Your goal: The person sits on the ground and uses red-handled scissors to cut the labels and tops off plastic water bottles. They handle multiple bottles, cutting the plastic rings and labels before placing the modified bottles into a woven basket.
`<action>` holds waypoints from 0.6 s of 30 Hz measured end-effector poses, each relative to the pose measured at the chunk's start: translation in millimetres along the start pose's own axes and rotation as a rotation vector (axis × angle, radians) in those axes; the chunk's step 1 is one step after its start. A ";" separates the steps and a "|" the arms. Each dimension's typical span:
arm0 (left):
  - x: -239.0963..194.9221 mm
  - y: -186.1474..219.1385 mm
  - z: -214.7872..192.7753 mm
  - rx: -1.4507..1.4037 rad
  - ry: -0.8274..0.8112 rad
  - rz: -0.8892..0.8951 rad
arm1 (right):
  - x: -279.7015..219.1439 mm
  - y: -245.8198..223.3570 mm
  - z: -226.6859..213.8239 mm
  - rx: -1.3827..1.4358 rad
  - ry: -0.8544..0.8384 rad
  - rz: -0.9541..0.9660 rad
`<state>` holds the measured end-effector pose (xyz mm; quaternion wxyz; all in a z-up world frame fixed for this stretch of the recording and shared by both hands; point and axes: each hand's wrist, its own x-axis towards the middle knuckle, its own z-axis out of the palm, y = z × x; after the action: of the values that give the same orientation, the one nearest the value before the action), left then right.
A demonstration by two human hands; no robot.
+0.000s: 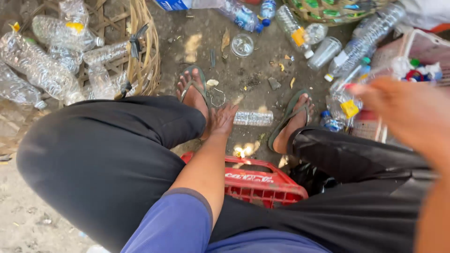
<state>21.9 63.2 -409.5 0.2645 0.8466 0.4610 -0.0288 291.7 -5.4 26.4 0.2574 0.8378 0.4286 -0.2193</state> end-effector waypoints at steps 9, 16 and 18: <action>-22.7 7.4 -14.4 -0.081 -0.292 -0.147 | -41.7 64.4 40.0 0.798 0.438 -0.366; -22.0 -22.2 47.0 -0.131 -0.130 -0.076 | -73.0 -26.3 -23.3 0.655 0.584 -0.489; -19.9 -19.9 28.1 -0.015 -0.011 0.022 | -55.3 -35.5 -31.8 0.498 0.679 -0.473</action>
<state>0.1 43.3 -436.2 0.2737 0.8495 0.4502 -0.0270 237.2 -1.4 74.9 -0.1624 0.7778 0.6016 -0.0819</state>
